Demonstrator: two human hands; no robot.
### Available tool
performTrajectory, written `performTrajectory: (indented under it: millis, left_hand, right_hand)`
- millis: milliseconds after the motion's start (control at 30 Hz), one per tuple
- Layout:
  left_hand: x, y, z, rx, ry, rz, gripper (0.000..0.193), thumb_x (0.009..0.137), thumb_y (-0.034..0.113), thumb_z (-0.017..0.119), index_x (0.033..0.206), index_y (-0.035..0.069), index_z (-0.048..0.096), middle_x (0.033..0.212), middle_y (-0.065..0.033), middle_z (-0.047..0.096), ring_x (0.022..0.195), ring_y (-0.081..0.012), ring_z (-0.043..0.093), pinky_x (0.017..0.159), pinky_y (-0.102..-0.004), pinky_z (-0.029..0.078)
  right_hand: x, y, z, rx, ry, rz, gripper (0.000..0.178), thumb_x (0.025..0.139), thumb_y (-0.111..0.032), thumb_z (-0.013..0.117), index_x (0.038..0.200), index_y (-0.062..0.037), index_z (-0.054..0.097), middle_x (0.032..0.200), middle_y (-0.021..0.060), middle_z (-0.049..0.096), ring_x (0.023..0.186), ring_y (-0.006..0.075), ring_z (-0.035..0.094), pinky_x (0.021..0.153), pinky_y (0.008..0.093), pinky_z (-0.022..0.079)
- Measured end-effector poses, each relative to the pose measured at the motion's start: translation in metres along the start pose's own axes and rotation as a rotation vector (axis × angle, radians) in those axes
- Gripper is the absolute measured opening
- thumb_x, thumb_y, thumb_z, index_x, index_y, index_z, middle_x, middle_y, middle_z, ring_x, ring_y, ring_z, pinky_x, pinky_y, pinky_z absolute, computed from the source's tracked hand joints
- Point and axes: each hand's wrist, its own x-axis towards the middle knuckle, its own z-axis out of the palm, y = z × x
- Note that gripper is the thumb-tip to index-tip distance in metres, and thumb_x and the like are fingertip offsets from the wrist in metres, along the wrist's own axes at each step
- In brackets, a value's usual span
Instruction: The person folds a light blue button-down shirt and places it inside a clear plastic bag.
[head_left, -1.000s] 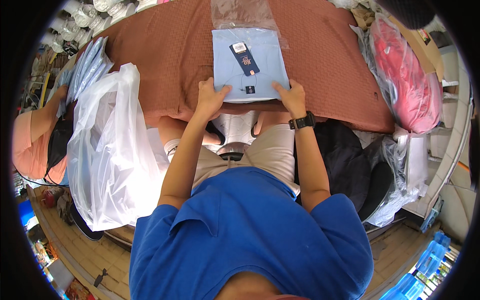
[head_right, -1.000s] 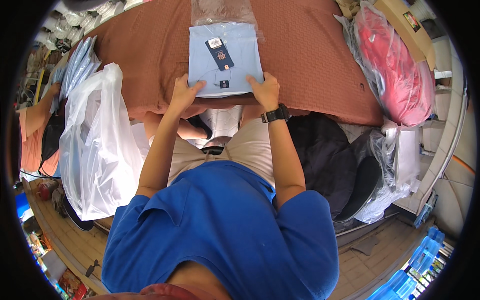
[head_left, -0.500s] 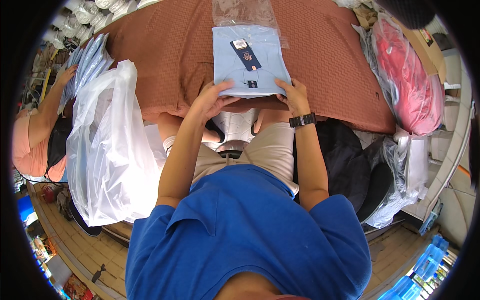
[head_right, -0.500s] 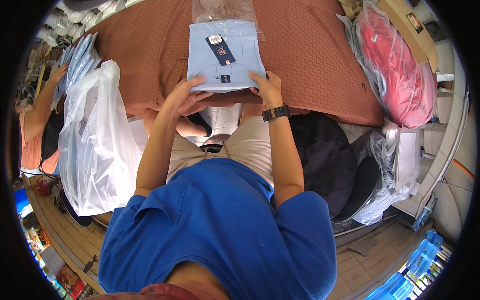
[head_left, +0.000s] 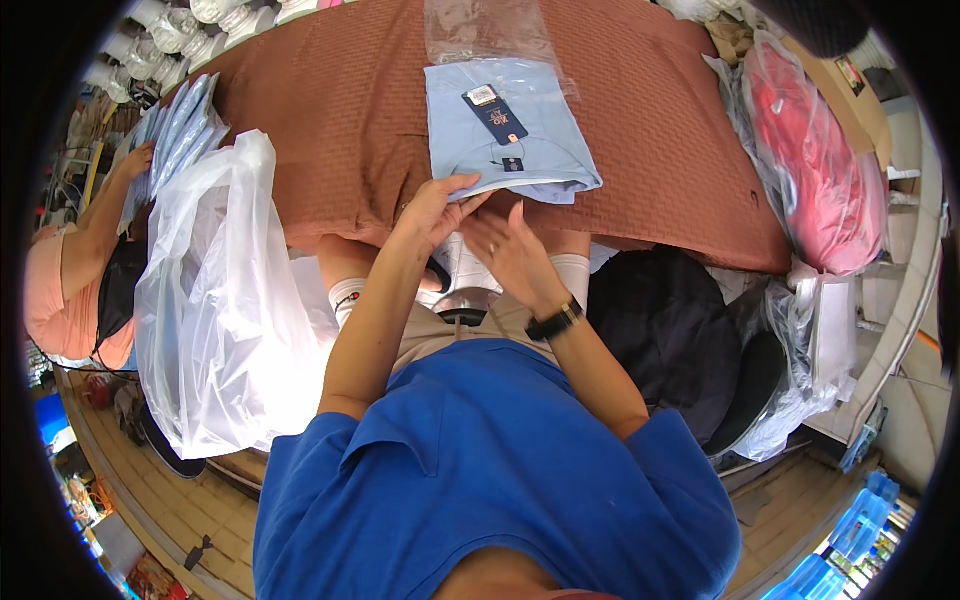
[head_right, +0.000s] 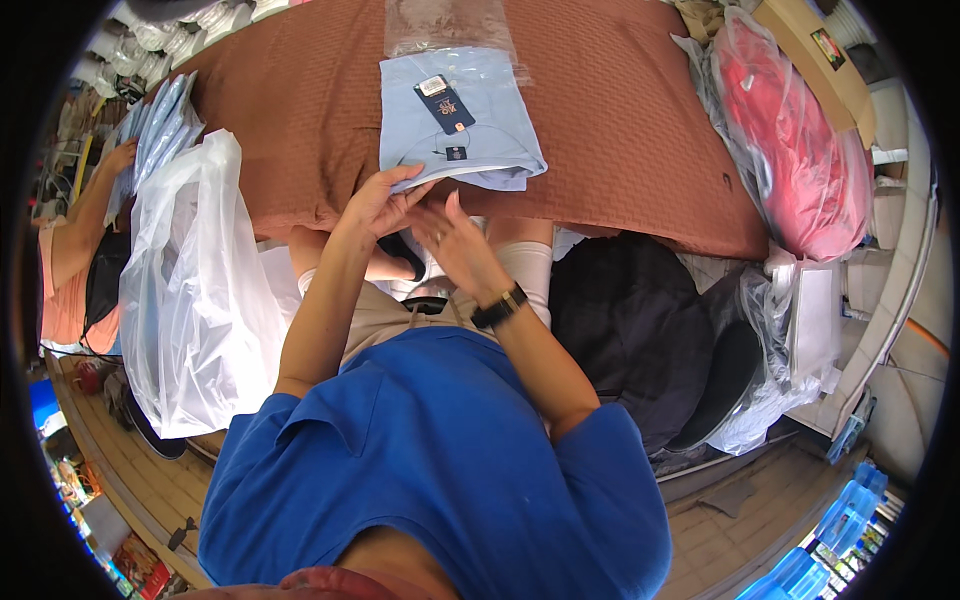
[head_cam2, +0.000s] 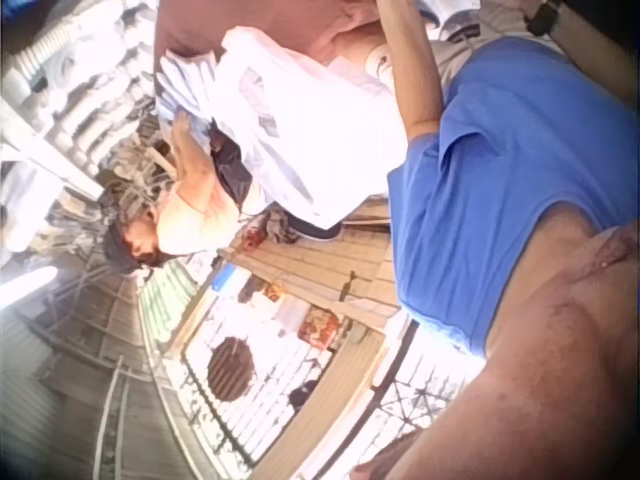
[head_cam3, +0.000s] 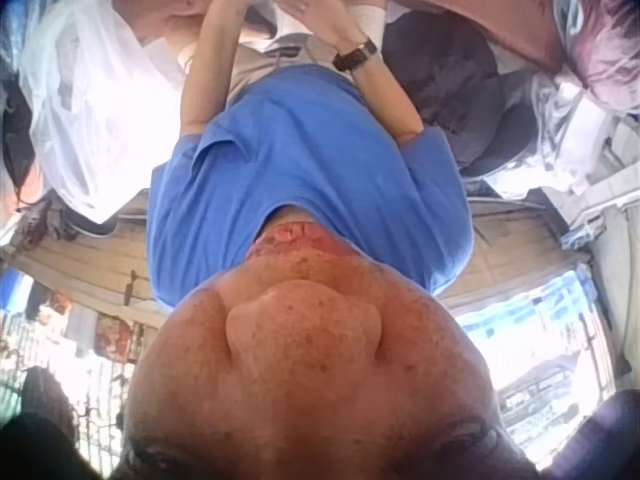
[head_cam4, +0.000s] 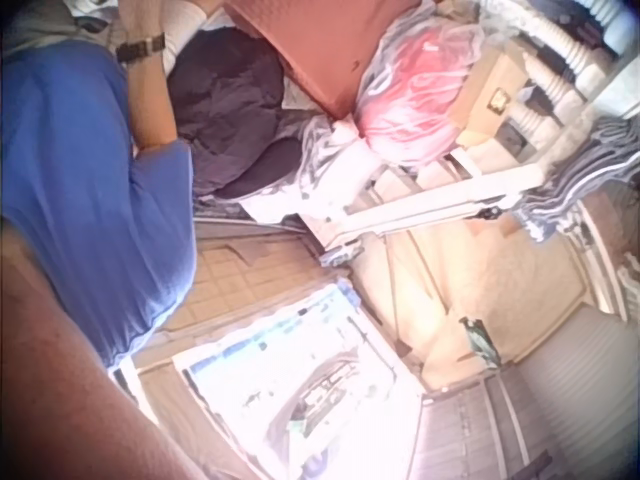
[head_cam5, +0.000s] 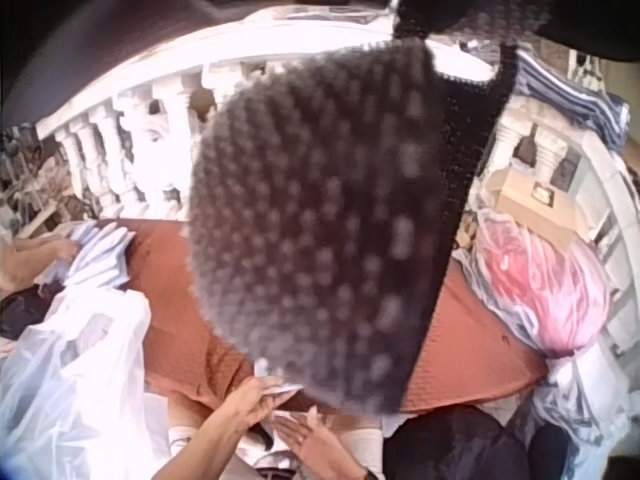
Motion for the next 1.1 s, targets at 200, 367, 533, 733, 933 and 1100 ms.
performTrajectory:
  millis: [200, 367, 533, 733, 933, 1100]
  left_hand:
    - [-0.006, 0.006, 0.002, 0.2, 0.032, 0.025, 0.036, 0.093, 0.004, 0.064, 0.117, -0.02, 0.053, 0.112, -0.0258, 0.064, 0.093, -0.0298, 0.071, 0.084, -0.0312, 0.063]
    - [-0.025, 0.011, 0.003, 0.761, 0.092, 0.045, 0.043, 0.093, 0.029, 0.07, 0.119, -0.005, 0.06, 0.098, -0.0137, 0.072, 0.069, -0.0156, 0.069, 0.067, -0.0249, 0.056]
    - [-0.026, 0.04, -0.015, 0.92, -0.235, -0.055, 0.048, 0.096, 0.043, 0.066, 0.12, 0.001, 0.063, 0.106, -0.0125, 0.071, 0.083, -0.0138, 0.067, 0.075, -0.0254, 0.055]
    - [0.084, 0.112, -0.072, 0.847, 0.156, 0.743, 0.029, 0.094, 0.001, 0.06, 0.122, -0.005, 0.056, 0.105, -0.0146, 0.067, 0.093, -0.0216, 0.068, 0.08, -0.0298, 0.061]
    - [0.169, 0.116, -0.032, 0.719, 0.055, 0.619, 0.036, 0.096, -0.003, 0.056, 0.131, -0.006, 0.053, 0.125, -0.0176, 0.064, 0.107, -0.0202, 0.067, 0.09, -0.0307, 0.057]
    - [0.186, 0.128, -0.029, 0.555, -0.067, 0.413, 0.042, 0.092, -0.002, 0.062, 0.133, -0.005, 0.056, 0.122, -0.0173, 0.067, 0.112, -0.022, 0.065, 0.091, -0.031, 0.055]
  right_hand:
    - [0.051, -0.032, 0.017, 0.066, -0.13, -0.226, 0.05, 0.101, -0.041, 0.058, 0.134, -0.0056, 0.049, 0.128, 0.0112, 0.058, 0.12, 0.0248, 0.056, 0.1, 0.0472, 0.049]
    - [0.066, -0.035, -0.002, -0.194, 0.022, -0.228, 0.045, 0.104, -0.024, 0.053, 0.141, -0.0014, 0.04, 0.135, 0.0197, 0.054, 0.122, 0.035, 0.056, 0.098, 0.0533, 0.052]
    - [0.067, -0.032, -0.017, -0.151, 0.057, -0.294, 0.043, 0.102, -0.012, 0.053, 0.139, -0.002, 0.035, 0.131, 0.0177, 0.053, 0.114, 0.0325, 0.063, 0.087, 0.0476, 0.062]
    - [0.067, -0.035, -0.011, 0.068, 0.137, -0.26, 0.03, 0.101, -0.01, 0.056, 0.128, 0.0009, 0.055, 0.12, 0.013, 0.064, 0.103, 0.0246, 0.069, 0.083, 0.0361, 0.063]
    - [0.072, -0.041, -0.039, 0.148, 0.135, -0.206, 0.029, 0.1, -0.008, 0.055, 0.126, 0.0055, 0.056, 0.119, 0.0153, 0.065, 0.097, 0.024, 0.07, 0.078, 0.0326, 0.065]
    - [0.069, -0.046, -0.044, 0.165, 0.094, -0.144, 0.023, 0.098, -0.008, 0.06, 0.119, 0.0033, 0.059, 0.115, 0.0136, 0.066, 0.095, 0.023, 0.07, 0.074, 0.0319, 0.065]
